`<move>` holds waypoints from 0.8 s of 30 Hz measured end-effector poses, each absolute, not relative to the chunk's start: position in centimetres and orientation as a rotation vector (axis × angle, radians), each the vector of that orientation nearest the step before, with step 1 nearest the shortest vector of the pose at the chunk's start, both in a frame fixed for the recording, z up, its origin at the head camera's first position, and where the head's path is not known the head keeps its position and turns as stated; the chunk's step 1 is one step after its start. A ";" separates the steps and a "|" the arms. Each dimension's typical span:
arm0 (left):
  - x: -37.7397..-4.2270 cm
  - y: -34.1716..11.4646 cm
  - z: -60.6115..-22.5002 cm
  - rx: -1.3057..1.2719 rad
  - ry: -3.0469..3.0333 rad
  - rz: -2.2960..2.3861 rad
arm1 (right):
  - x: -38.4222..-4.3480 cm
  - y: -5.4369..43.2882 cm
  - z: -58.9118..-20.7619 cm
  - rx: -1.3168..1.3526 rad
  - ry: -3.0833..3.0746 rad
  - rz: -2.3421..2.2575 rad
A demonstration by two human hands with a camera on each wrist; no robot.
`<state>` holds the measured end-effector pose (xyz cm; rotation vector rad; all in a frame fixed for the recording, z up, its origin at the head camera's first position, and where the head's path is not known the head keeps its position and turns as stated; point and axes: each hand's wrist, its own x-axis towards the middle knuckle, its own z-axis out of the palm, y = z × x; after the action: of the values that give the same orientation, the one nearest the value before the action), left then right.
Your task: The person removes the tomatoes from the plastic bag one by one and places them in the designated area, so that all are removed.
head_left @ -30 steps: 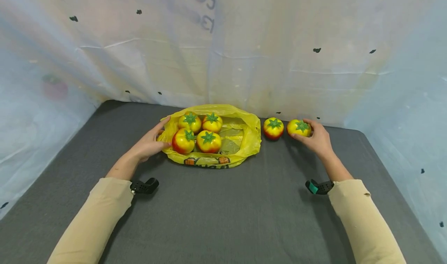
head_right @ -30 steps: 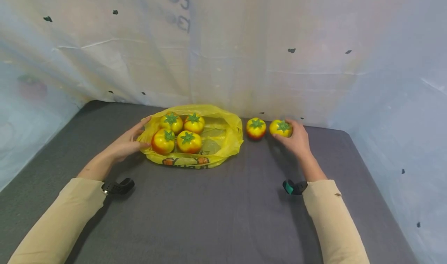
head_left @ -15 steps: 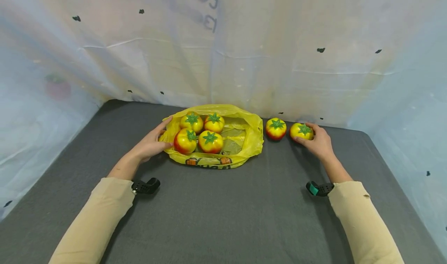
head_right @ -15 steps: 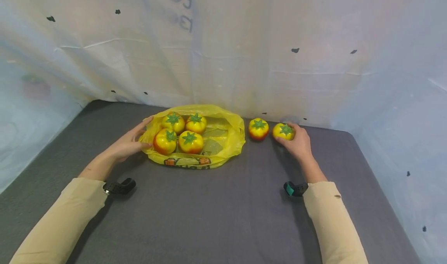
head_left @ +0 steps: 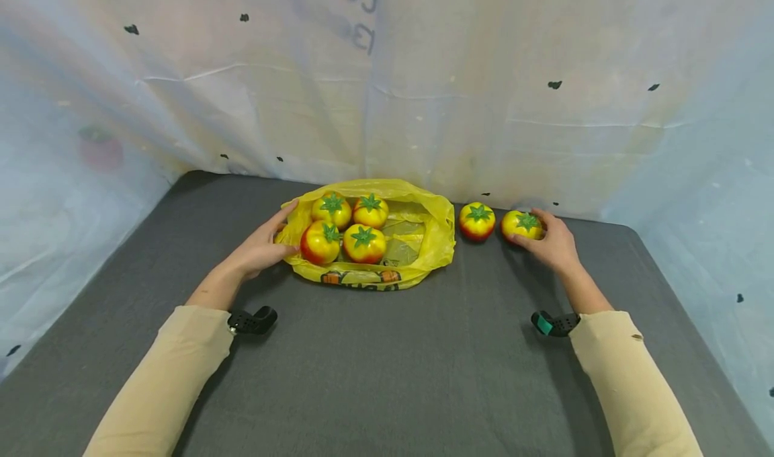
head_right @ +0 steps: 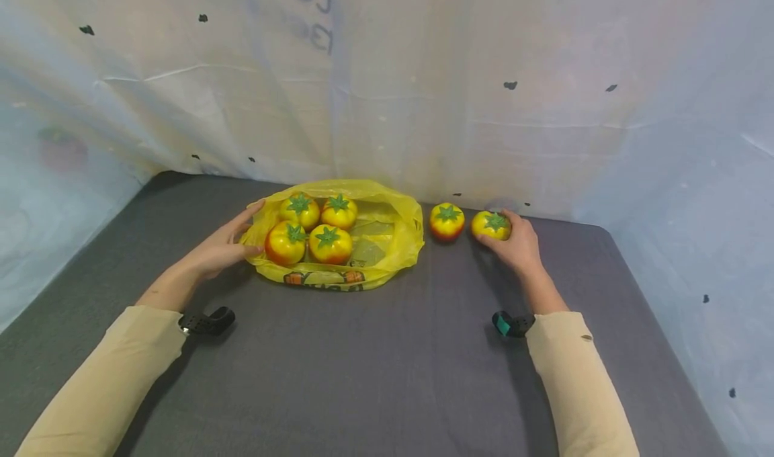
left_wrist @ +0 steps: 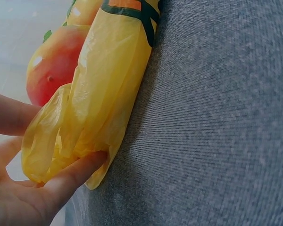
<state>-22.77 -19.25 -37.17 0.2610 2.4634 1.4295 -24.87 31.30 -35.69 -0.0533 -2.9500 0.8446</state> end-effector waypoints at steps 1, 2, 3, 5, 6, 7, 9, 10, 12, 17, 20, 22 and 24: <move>-22.8 -19.2 -37.1 0.261 2.463 1.429 | -24.8 31.3 -35.5 -0.056 -2.951 0.850; -22.8 -19.2 -37.1 0.263 2.462 1.429 | -24.8 31.3 -35.3 -0.058 -2.954 0.855; -22.8 -19.2 -37.1 0.262 2.463 1.429 | -24.8 31.3 -35.2 -0.061 -2.955 0.859; -22.8 -19.2 -37.2 0.261 2.466 1.425 | -24.7 31.3 -34.8 -0.061 -2.953 0.854; -22.9 -19.2 -37.2 0.260 2.469 1.422 | -24.6 31.2 -34.6 -0.061 -2.951 0.852; -22.9 -19.3 -37.2 0.262 2.474 1.417 | -24.6 31.2 -34.4 -0.057 -2.946 0.849; -22.8 -19.3 -37.2 0.260 2.478 1.408 | -24.5 31.1 -34.0 -0.051 -2.935 0.851; -22.9 -19.3 -37.2 0.257 2.479 1.408 | -24.4 31.0 -33.8 -0.046 -2.929 0.858; -22.8 -19.3 -37.2 0.257 2.479 1.404 | -24.2 30.9 -33.5 -0.040 -2.919 0.876; -22.8 -19.3 -37.2 0.248 2.471 1.410 | -24.1 30.1 -32.8 0.004 -2.880 0.939; -22.8 -19.3 -37.3 0.247 2.460 1.427 | -24.1 29.3 -32.3 0.060 -2.847 0.971; -22.8 -19.3 -37.3 0.250 2.450 1.445 | -24.1 28.7 -32.0 0.096 -2.824 0.994; -22.8 -19.3 -37.3 0.254 2.441 1.462 | -24.1 28.1 -31.9 0.118 -2.809 1.011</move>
<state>-22.79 -19.27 -37.30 0.2544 2.4408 1.4618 -24.13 28.14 -31.88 0.1178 -2.8087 1.0105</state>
